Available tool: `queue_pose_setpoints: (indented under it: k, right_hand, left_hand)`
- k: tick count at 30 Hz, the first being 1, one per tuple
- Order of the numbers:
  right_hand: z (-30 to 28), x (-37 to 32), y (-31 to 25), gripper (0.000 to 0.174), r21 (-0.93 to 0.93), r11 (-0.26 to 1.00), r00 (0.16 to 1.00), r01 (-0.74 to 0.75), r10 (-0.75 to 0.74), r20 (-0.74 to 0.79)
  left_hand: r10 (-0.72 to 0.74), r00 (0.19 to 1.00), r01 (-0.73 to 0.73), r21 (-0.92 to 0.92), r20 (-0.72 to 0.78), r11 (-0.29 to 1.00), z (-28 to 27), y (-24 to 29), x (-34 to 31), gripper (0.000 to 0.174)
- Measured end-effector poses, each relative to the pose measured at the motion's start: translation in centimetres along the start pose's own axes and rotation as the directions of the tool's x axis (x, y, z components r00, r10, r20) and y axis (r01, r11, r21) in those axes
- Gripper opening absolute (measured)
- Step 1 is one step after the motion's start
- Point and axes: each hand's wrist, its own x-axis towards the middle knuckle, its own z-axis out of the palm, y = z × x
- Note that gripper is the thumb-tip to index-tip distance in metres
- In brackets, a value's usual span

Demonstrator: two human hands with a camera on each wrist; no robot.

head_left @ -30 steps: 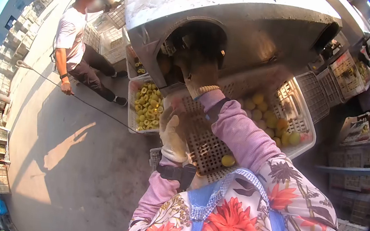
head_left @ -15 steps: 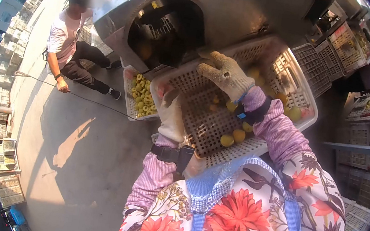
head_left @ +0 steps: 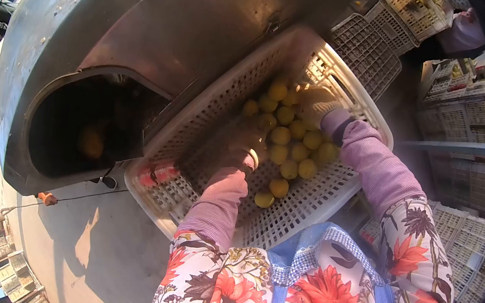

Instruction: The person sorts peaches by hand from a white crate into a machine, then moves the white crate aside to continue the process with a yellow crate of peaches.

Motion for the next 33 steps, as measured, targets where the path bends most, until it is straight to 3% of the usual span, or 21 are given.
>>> queue_pose_setpoints:
  k: [1, 3, 5, 7, 10, 13, 16, 20, 22, 23, 24, 25, 26, 27, 28, 29, 31, 32, 33]
  right_hand:
    - [2.2, 1.2, 0.3, 0.055, -0.054, 0.996, 0.993, 0.065, -0.070, -0.092]
    - [8.8, 5.4, 1.0, 0.048, -0.126, 0.992, 0.995, 0.006, -0.019, -0.102]
    - [9.8, 8.4, -0.2, 0.044, -0.165, 0.986, 1.000, -0.003, 0.000, -0.017]
    - [6.5, 10.2, -3.1, 0.042, -0.169, 0.985, 0.988, 0.031, -0.005, 0.156]
    - [8.8, 13.1, -3.5, 0.040, -0.248, 0.967, 0.978, 0.054, -0.001, 0.208]
    - [9.1, 10.3, -4.4, 0.035, -0.176, 0.983, 0.995, 0.053, -0.036, 0.095]
    - [11.8, 10.7, -7.1, 0.031, -0.402, 0.915, 0.989, 0.028, 0.034, 0.147]
    - [7.0, 10.8, -8.2, 0.032, -0.236, 0.960, 0.864, 0.149, -0.011, 0.503]
    - [1.7, 10.1, -8.6, 0.037, -0.052, 0.974, 0.744, 0.222, -0.135, 0.654]
    - [1.1, 8.9, -8.4, 0.040, 0.350, 0.936, 0.818, 0.025, -0.220, 0.531]
    - [0.5, 7.1, -7.7, 0.045, 0.705, 0.699, 0.893, -0.121, -0.234, 0.385]
    - [-1.4, 5.3, -8.2, 0.050, 0.874, 0.445, 0.920, -0.194, -0.227, 0.320]
    - [-3.4, 3.6, -8.7, 0.055, 0.963, 0.146, 0.942, -0.225, -0.218, 0.253]
    - [-4.8, 1.8, -10.0, 0.056, 0.980, 0.039, 0.963, -0.197, -0.180, 0.201]
    - [-5.8, 0.0, -11.3, 0.056, 0.984, -0.070, 0.978, -0.165, -0.140, 0.154]
    - [-6.6, -1.4, -12.2, 0.056, 0.976, -0.178, 0.989, -0.127, -0.099, 0.111]
    - [-6.6, -2.9, -12.8, 0.057, 0.959, -0.230, 0.968, -0.167, -0.225, 0.114]
    - [-6.8, -3.5, -13.2, 0.057, 0.949, -0.253, 0.951, -0.188, -0.288, 0.112]
    - [-7.2, -4.5, -14.1, 0.057, 0.950, -0.292, 0.956, -0.113, -0.293, 0.024]
  left_hand:
    - [0.004, 1.000, -0.004, 0.022, 0.000, 1.000, 0.4, 0.4, 0.9, 0.061]
    - [0.010, 1.000, -0.010, 0.056, -0.012, 0.998, 1.4, 0.8, 2.8, 0.062]
    - [0.026, 0.999, -0.023, 0.085, -0.025, 0.996, 2.1, 0.8, 4.2, 0.063]
    - [0.051, 0.998, -0.045, 0.115, -0.046, 0.992, 2.9, 0.6, 5.4, 0.064]
    - [0.099, 0.992, -0.087, 0.153, -0.075, 0.984, 4.5, 0.0, 6.2, 0.066]
    - [0.147, 0.980, -0.122, 0.183, -0.132, 0.976, 5.6, 0.2, 2.9, 0.068]
    - [0.109, 0.964, -0.071, 0.158, -0.242, 0.985, 6.8, 0.6, -4.1, 0.070]
    - [0.115, 0.970, -0.095, 0.099, -0.213, 0.991, 11.2, -3.5, -4.9, 0.068]
    - [-0.135, 0.987, 0.135, 0.011, 0.089, 0.991, 9.8, -4.1, -2.8, 0.061]
    - [-0.241, 0.941, 0.250, -0.009, 0.238, 0.968, 9.3, -4.7, -2.0, 0.058]
    - [-0.166, 0.968, 0.226, -0.375, 0.186, 0.899, 9.7, -5.9, -2.3, 0.058]
    - [-0.090, 0.987, 0.156, -0.689, 0.132, 0.708, 8.2, -6.1, -3.4, 0.059]
    - [-0.064, 0.998, 0.029, -0.957, 0.011, 0.288, 7.2, -6.0, -5.1, 0.060]
    - [-0.060, 0.997, -0.049, -0.997, -0.046, -0.061, 5.6, -5.4, -6.9, 0.061]
    - [-0.056, 0.993, -0.116, -0.908, -0.102, -0.403, 3.9, -4.9, -8.7, 0.062]
    - [-0.021, 0.994, -0.096, -0.805, -0.103, -0.585, 2.9, -4.7, -10.0, 0.063]
    - [0.056, 0.979, -0.084, -0.633, -0.198, -0.769, -0.2, -2.8, -14.0, 0.065]
    - [0.095, 0.955, -0.097, -0.599, -0.281, -0.795, -2.5, -0.6, -17.2, 0.064]
    - [0.134, 0.925, -0.099, -0.565, -0.357, -0.819, -3.3, 0.7, -19.6, 0.064]
